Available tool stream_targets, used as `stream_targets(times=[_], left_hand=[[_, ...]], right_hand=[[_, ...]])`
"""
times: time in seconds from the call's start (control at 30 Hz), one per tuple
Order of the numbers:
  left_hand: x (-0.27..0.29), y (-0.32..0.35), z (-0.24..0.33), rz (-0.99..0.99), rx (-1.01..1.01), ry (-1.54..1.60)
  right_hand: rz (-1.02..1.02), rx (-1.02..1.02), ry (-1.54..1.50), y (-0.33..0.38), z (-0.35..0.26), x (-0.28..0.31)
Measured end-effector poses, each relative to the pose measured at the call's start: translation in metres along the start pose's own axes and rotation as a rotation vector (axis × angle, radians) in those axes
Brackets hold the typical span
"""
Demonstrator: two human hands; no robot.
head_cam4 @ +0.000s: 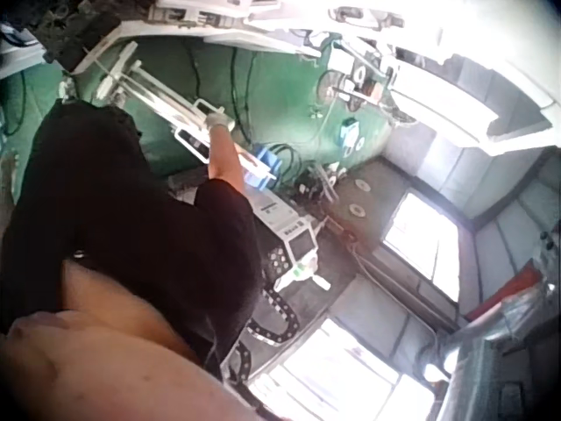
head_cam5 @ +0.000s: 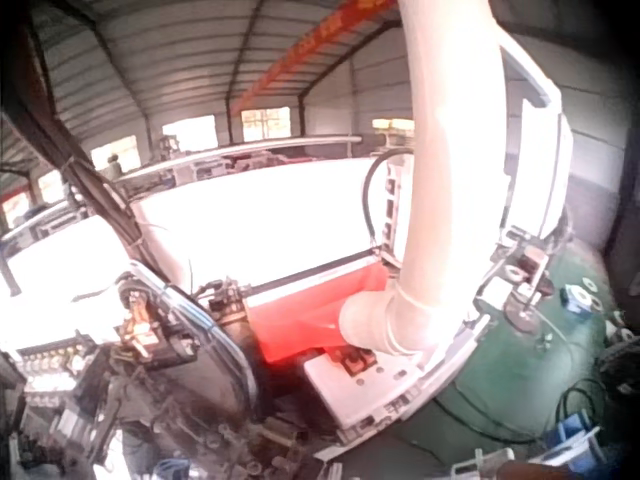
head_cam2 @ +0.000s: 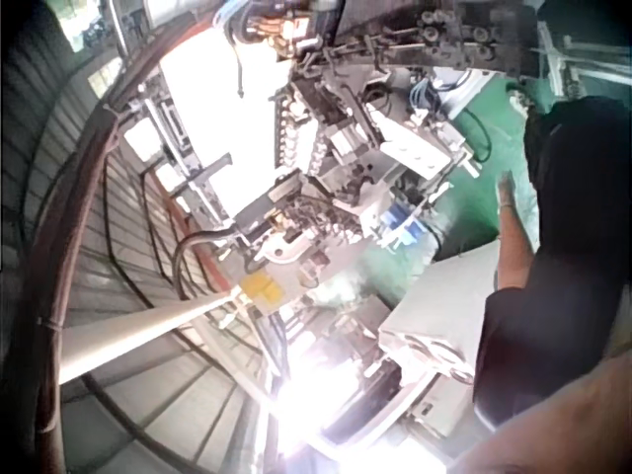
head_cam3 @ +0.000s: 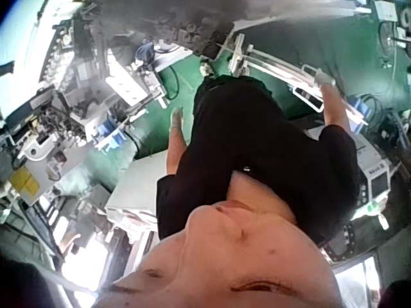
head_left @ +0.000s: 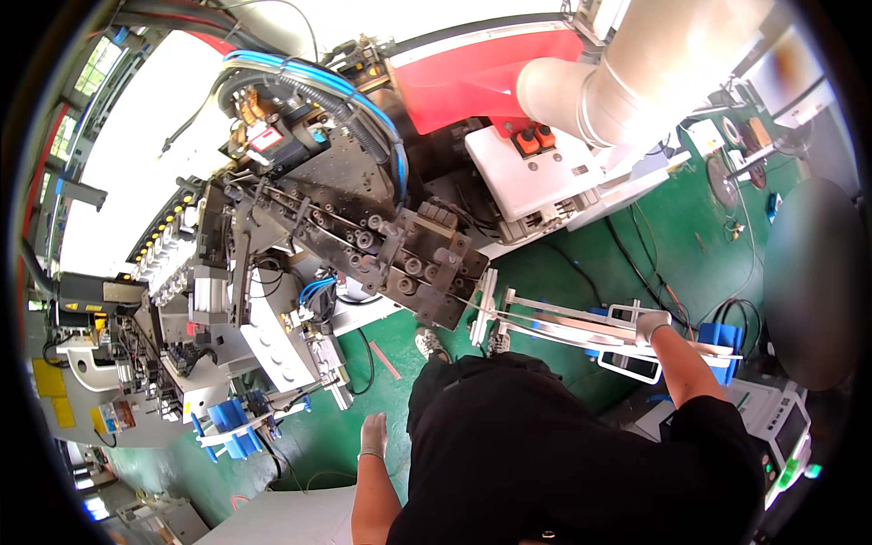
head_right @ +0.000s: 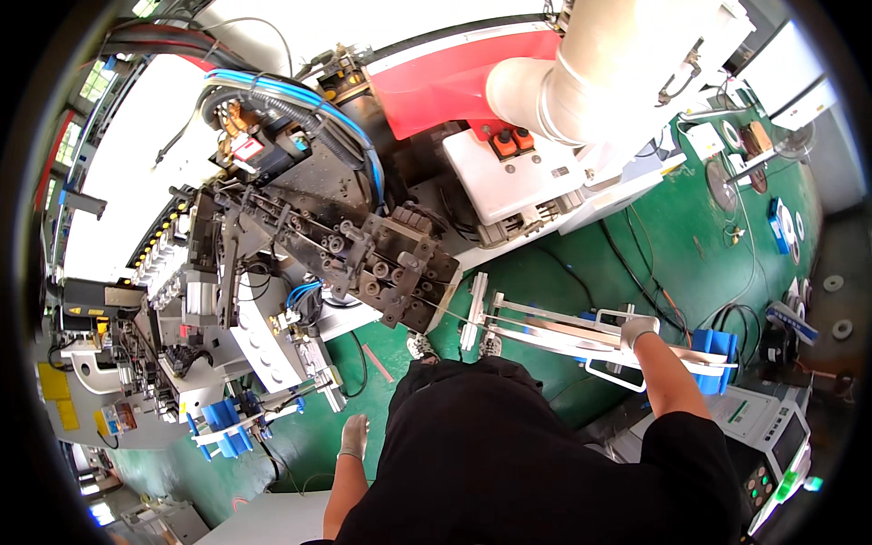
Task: The person handles circular metal rings and long wooden strips in a workshop. They place the rings on the floor, then feed the wooden strips into a machine, adjusting components and moving between workstations.
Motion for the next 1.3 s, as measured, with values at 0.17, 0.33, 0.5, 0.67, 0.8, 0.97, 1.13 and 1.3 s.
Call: stream_targets(times=[0.17,0.33,0.5,0.67,0.8,0.97,1.13,1.3], left_hand=[[0.019,-0.046,0.022,-0.087,0.232,0.365],[0.048,-0.055,0.029,-0.062,0.447,0.724],[0.053,-0.033,0.015,-0.135,0.791,1.071],[0.048,-0.013,-0.010,-0.173,0.612,0.939],[0.047,-0.013,0.001,-0.162,0.177,0.445],[0.055,-0.019,0.019,-0.222,0.518,0.580],[0.084,-0.015,0.074,-0.231,0.592,0.590],[0.081,-0.018,0.090,-0.155,0.570,0.620]], right_hand=[[0.024,0.006,0.079,-0.040,0.001,-0.033],[0.123,-0.057,0.035,-0.020,-0.002,-0.022],[0.102,-0.106,-0.087,-0.001,-0.007,-0.001],[0.165,0.071,-0.190,-0.021,-0.015,-0.026],[0.087,0.144,-0.269,-0.019,-0.034,-0.014],[-0.001,0.209,-0.234,-0.046,-0.056,-0.019],[-0.051,0.215,-0.228,-0.070,-0.070,-0.014],[0.110,0.286,-0.288,-0.067,-0.074,-0.004]])
Point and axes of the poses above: each hand's wrist, its own y-axis away from the middle knuckle, its own x-axis out of the back of the hand, z = x × y, the point moved 3 cm from there along -y, towards the middle knuckle, and after that the axes turned 2 degrees about -z, right-handed, at the moved point
